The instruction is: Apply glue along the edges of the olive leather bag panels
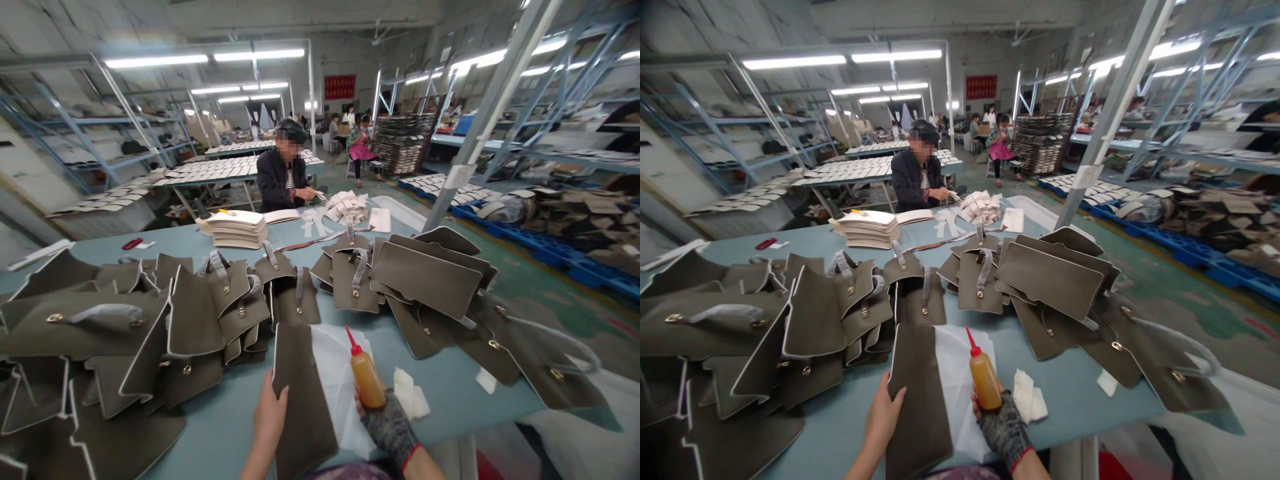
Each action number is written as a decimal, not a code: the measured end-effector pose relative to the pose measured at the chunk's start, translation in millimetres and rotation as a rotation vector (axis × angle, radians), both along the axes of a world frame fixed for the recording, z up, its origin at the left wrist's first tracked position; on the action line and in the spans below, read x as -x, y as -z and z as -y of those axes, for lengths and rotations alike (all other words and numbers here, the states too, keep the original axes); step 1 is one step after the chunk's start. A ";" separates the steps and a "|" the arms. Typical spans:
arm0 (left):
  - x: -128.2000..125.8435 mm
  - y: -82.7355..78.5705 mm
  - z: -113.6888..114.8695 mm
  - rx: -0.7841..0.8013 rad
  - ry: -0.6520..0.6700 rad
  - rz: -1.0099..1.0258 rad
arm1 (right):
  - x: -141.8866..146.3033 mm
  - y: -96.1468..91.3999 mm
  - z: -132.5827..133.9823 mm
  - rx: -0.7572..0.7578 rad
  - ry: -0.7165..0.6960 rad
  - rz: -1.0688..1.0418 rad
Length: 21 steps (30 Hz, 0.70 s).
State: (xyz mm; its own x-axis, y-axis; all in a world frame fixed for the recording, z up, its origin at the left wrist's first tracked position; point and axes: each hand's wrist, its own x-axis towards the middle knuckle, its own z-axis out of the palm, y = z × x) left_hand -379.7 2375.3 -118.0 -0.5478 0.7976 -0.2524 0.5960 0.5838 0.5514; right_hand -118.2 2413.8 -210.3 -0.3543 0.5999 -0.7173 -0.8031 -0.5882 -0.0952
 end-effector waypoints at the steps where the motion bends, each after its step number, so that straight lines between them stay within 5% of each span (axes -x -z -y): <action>1: -6.9 -5.7 -3.8 0.023 0.074 -0.096 | 0.2 -0.2 0.2 0.010 -0.005 0.007; 7: -55.1 -20.0 -28.6 0.322 0.393 -0.545 | -2.0 -7.6 -0.8 0.003 0.000 -0.005; 21: -69.0 35.8 -56.2 0.412 0.459 -0.579 | -0.7 -22.2 -1.6 -0.023 -0.033 0.078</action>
State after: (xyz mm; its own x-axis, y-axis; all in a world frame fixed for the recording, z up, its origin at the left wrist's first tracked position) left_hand -310.7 2431.5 -153.9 -0.3242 0.8782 -0.3515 0.9460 0.3018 -0.1183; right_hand -117.5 2415.4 -188.1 -0.3181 0.6057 -0.7293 -0.7730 -0.6111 -0.1704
